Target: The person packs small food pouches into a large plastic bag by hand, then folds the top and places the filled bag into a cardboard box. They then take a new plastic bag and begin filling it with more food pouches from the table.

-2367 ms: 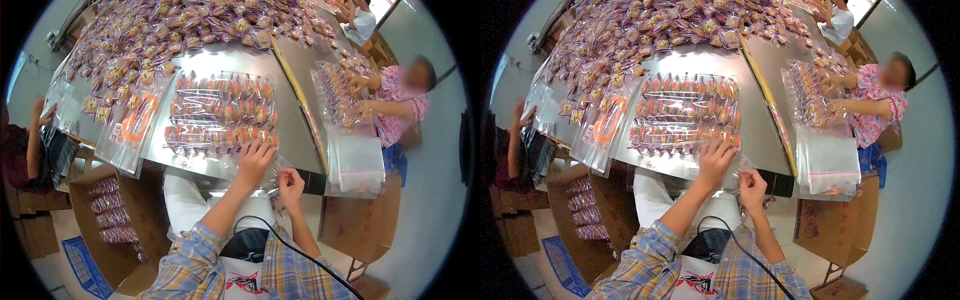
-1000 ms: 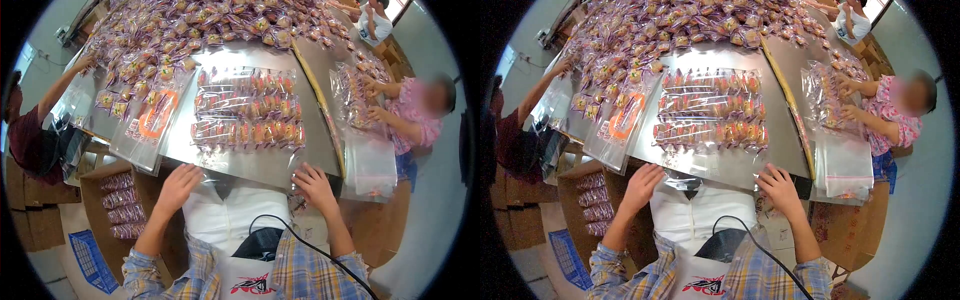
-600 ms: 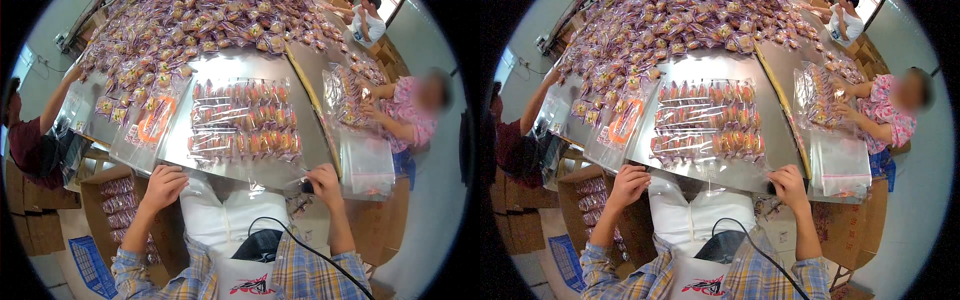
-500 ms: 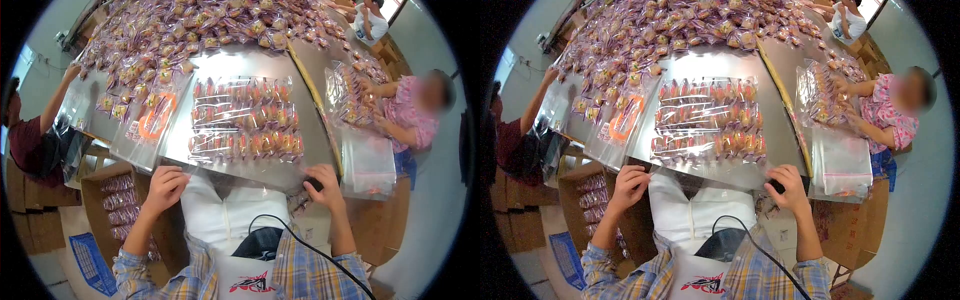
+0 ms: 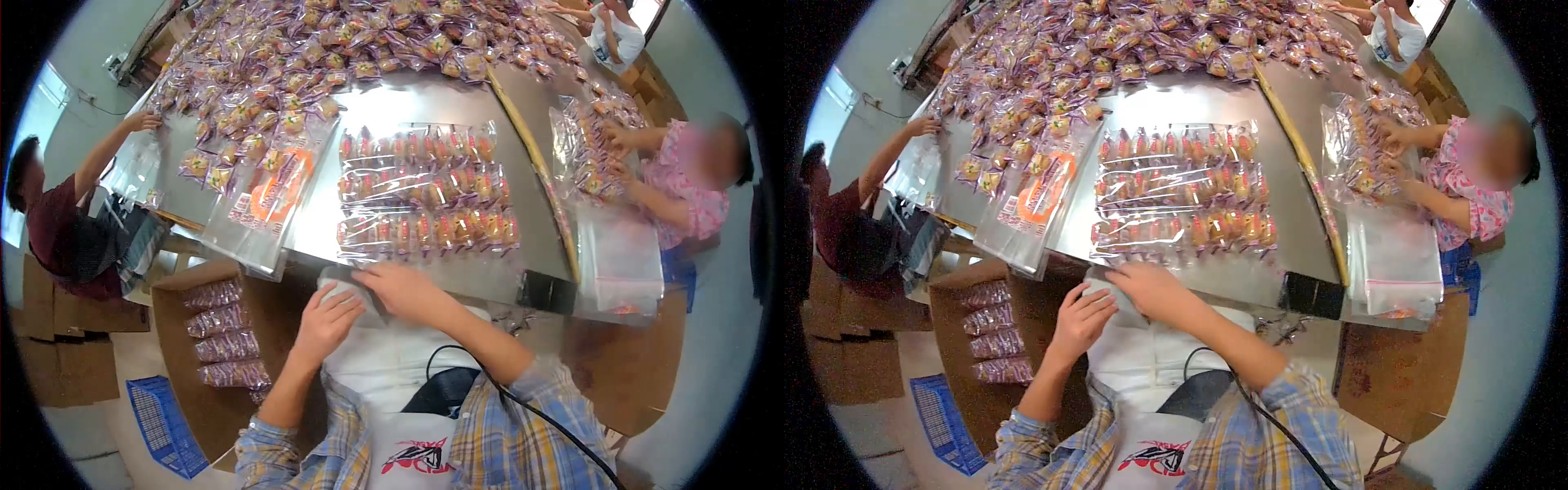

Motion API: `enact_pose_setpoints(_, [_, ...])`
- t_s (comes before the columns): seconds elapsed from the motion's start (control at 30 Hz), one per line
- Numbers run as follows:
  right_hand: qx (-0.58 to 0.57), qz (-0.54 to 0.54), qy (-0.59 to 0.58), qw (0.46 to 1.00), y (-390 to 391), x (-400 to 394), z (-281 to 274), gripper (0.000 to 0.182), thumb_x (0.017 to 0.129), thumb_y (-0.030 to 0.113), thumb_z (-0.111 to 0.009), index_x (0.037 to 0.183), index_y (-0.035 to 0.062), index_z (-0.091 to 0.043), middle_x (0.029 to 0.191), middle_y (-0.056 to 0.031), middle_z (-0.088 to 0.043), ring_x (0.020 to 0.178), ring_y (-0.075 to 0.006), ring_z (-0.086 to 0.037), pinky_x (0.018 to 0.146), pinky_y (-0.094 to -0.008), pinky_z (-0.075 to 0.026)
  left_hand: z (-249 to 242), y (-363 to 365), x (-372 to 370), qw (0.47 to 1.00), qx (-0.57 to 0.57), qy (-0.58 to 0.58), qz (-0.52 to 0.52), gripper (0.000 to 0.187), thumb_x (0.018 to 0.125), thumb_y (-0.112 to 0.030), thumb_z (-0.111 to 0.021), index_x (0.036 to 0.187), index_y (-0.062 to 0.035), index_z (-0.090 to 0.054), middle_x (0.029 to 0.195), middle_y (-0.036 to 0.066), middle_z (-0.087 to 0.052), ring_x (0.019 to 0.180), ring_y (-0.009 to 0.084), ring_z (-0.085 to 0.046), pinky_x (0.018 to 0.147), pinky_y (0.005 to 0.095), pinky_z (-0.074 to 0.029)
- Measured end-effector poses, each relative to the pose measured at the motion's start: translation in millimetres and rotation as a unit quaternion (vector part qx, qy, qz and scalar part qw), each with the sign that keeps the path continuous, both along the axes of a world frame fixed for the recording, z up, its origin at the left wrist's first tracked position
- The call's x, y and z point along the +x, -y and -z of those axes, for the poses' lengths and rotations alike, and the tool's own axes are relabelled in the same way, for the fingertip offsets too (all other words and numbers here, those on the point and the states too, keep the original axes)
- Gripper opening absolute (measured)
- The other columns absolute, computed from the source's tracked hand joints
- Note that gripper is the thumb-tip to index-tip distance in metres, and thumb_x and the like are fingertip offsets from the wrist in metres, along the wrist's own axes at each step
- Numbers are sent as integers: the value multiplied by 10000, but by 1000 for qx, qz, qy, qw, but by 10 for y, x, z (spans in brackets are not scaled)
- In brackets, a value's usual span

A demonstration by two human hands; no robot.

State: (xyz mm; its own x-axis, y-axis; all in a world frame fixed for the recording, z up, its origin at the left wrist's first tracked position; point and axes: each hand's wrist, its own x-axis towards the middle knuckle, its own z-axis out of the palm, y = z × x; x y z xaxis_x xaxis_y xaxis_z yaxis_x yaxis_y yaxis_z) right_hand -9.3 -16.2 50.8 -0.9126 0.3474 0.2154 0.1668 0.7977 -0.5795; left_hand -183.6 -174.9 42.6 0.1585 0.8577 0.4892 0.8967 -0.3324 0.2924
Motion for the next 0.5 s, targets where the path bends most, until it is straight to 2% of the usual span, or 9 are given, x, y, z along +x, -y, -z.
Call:
enact_pose_setpoints(0.07, [-1, 43, 111, 993, -8, -294, 26, 499, 887, 56, -603, 1384, 96, -597, 1037, -181, -716, 947, -403, -696, 809, -487, -562, -39, 37, 25, 1000, -13, -17, -2, 175, 830, 5, -774, 985, -75, -773, 1089, 56, -780, 1119, 229, -725, 1060, 502, -508])
enact_pose_setpoints(0.1, [-27, 44, 68, 996, -28, -361, 52, 517, 901, 75, -572, 1417, 112, -577, 1049, -194, -722, 927, -403, -711, 785, -500, -566, -5, 53, -10, 1000, 1, -1, -21, 180, 829, 6, -775, 990, -74, -775, 1072, 56, -784, 1108, 227, -729, 1061, 500, -509])
enact_pose_setpoints(0.2, [17, 49, 19, 999, 7, -366, 136, 484, 917, 76, -560, 1398, 111, -595, 1057, -201, -723, 936, -402, -711, 797, -503, -564, 91, 73, -41, 999, 14, 31, -36, 182, 827, 1, -781, 993, -73, -778, 1037, 55, -791, 1075, 220, -743, 1061, 498, -509])
enact_pose_setpoints(0.27, [44, 32, 4, 999, 18, -266, 184, 450, 926, 129, -614, 1376, 115, -618, 1121, -188, -708, 973, -399, -697, 813, -503, -558, 139, 102, -2, 999, 4, 47, -25, 186, 822, -2, -788, 994, -73, -777, 1030, 55, -793, 1055, 218, -750, 1060, 494, -509])
enact_pose_setpoints(0.33, [49, 0, -18, 999, 13, 12, 63, 442, 927, 173, -648, 1367, 124, -632, 1166, -165, -702, 1032, -375, -688, 865, -510, -543, 100, 116, -33, 998, -19, 54, 7, 199, 815, -3, -797, 1000, -72, -774, 1033, 56, -793, 1037, 217, -755, 1058, 487, -511])
enact_pose_setpoints(0.4, [70, -36, 24, 997, -104, 627, -157, 453, 926, 239, -689, 1363, 136, -636, 1226, -112, -689, 1161, -316, -645, 1005, -515, -487, 88, 146, -38, 995, -9, 96, -9, 225, 796, 27, -779, 999, -70, -766, 1035, 62, -788, 1063, 223, -749, 1052, 487, -516])
enact_pose_setpoints(0.47, [116, -4, 47, 992, -207, 1293, -496, 436, 929, 281, -700, 1341, 147, -648, 1232, -73, -689, 1240, -270, -602, 1107, -515, -414, 89, 154, -52, 992, -4, 122, -13, 235, 791, 34, -780, 1002, -70, -763, 1038, 65, -786, 1072, 225, -747, 1041, 484, -521])
enact_pose_setpoints(0.5, [154, 20, 78, 985, -241, 1568, -615, 419, 926, 272, -704, 1322, 143, -657, 1228, -66, -688, 1235, -268, -604, 1113, -495, -418, 78, 156, -89, 992, -7, 129, -7, 231, 797, 25, -790, 1005, -71, -763, 1041, 65, -787, 1068, 225, -749, 1034, 482, -522])
